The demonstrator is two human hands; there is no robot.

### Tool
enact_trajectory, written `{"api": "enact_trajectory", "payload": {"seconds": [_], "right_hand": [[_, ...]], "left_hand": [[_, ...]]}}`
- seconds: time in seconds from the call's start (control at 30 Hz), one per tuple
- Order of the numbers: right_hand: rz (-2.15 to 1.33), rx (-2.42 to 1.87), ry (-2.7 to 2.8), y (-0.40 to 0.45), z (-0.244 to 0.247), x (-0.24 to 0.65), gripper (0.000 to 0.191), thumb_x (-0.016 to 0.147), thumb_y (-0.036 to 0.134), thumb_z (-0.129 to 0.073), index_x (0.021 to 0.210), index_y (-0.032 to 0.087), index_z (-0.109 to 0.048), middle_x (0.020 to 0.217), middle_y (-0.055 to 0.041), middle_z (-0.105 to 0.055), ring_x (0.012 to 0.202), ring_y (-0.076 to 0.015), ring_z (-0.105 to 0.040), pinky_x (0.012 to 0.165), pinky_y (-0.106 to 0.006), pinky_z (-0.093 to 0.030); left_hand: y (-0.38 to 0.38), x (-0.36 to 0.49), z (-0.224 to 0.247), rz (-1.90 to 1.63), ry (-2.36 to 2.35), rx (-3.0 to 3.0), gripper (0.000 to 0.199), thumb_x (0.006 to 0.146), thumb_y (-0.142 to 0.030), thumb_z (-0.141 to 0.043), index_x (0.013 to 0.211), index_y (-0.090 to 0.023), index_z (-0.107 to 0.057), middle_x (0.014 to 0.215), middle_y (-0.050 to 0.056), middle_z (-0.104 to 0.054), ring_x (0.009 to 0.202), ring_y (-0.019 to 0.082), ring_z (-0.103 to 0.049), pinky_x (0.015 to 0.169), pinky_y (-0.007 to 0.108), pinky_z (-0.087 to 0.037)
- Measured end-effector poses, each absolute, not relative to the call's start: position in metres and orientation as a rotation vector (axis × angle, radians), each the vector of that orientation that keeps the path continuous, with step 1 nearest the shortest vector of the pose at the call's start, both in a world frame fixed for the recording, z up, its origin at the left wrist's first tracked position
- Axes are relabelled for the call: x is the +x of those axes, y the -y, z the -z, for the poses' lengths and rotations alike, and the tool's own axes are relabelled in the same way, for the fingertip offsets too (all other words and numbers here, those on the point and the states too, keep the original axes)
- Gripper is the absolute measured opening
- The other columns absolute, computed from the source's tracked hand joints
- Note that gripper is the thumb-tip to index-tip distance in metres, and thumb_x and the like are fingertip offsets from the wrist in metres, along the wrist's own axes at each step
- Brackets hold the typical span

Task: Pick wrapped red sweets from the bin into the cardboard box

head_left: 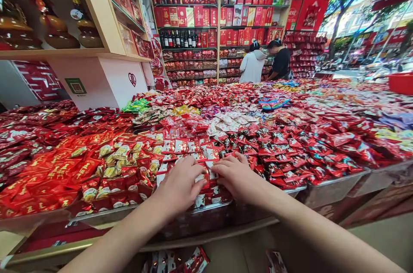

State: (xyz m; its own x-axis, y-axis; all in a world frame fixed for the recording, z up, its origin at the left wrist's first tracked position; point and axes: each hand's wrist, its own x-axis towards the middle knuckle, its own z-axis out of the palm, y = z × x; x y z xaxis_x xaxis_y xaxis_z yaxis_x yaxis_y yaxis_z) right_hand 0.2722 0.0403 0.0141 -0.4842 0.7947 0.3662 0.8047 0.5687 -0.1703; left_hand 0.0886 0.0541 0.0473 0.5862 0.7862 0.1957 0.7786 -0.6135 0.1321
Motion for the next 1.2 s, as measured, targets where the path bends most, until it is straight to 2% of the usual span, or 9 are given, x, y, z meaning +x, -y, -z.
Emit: {"api": "enact_trajectory", "payload": {"seconds": [0.07, 0.17, 0.5, 0.9, 1.2], "right_hand": [[0.014, -1.271, 2.407, -0.041, -0.017, 0.275, 0.02, 0.083, 0.015, -0.046, 0.1, 0.021, -0.054, 0.098, -0.004, -0.063, 0.097, -0.0186, -0.049, 0.093, -0.043, -0.018], [0.006, -1.269, 2.417, -0.041, -0.019, 0.276, 0.02, 0.084, 0.014, -0.043, 0.099, 0.019, -0.055, 0.099, -0.0063, -0.062, 0.098, -0.0187, -0.047, 0.091, -0.04, -0.021], [0.009, -1.331, 2.463, -0.046, -0.022, 0.278, 0.023, 0.082, 0.015, -0.046, 0.103, 0.019, -0.055, 0.096, -0.0075, -0.062, 0.096, -0.0196, -0.047, 0.088, -0.038, -0.024], [-0.041, -1.291, 2.434, -0.049, -0.021, 0.277, 0.022, 0.084, 0.014, -0.043, 0.1, 0.018, -0.057, 0.097, -0.0073, -0.063, 0.095, -0.0184, -0.05, 0.086, -0.036, -0.027], [-0.053, -1.262, 2.454, -0.056, -0.015, 0.279, 0.023, 0.08, 0.011, -0.044, 0.099, 0.019, -0.056, 0.095, -0.0056, -0.064, 0.095, -0.018, -0.053, 0.089, -0.038, -0.025]], "left_hand": [[-0.046, 0.094, -0.047, -0.317, -1.324, 2.801, 0.015, 0.081, -0.025, -0.044, 0.085, -0.02, -0.058, 0.087, 0.004, -0.053, 0.086, 0.019, -0.05, 0.076, 0.033, -0.043], [-0.039, 0.101, -0.042, -0.257, -1.306, 2.832, 0.017, 0.082, -0.025, -0.043, 0.073, -0.019, -0.057, 0.083, 0.004, -0.054, 0.084, 0.019, -0.05, 0.073, 0.033, -0.043], [-0.04, 0.112, -0.031, -0.196, -1.396, 2.88, 0.018, 0.083, -0.018, -0.037, 0.081, -0.016, -0.055, 0.085, 0.008, -0.056, 0.084, 0.021, -0.051, 0.074, 0.035, -0.045], [-0.038, 0.119, -0.026, -0.156, -1.417, 2.874, 0.027, 0.085, -0.018, -0.032, 0.074, -0.017, -0.057, 0.082, 0.007, -0.058, 0.082, 0.022, -0.052, 0.07, 0.034, -0.044], [-0.043, 0.116, -0.029, -0.206, -1.387, 2.786, 0.022, 0.08, -0.016, -0.04, 0.064, -0.02, -0.055, 0.074, 0.004, -0.062, 0.078, 0.019, -0.054, 0.067, 0.03, -0.042]]}}
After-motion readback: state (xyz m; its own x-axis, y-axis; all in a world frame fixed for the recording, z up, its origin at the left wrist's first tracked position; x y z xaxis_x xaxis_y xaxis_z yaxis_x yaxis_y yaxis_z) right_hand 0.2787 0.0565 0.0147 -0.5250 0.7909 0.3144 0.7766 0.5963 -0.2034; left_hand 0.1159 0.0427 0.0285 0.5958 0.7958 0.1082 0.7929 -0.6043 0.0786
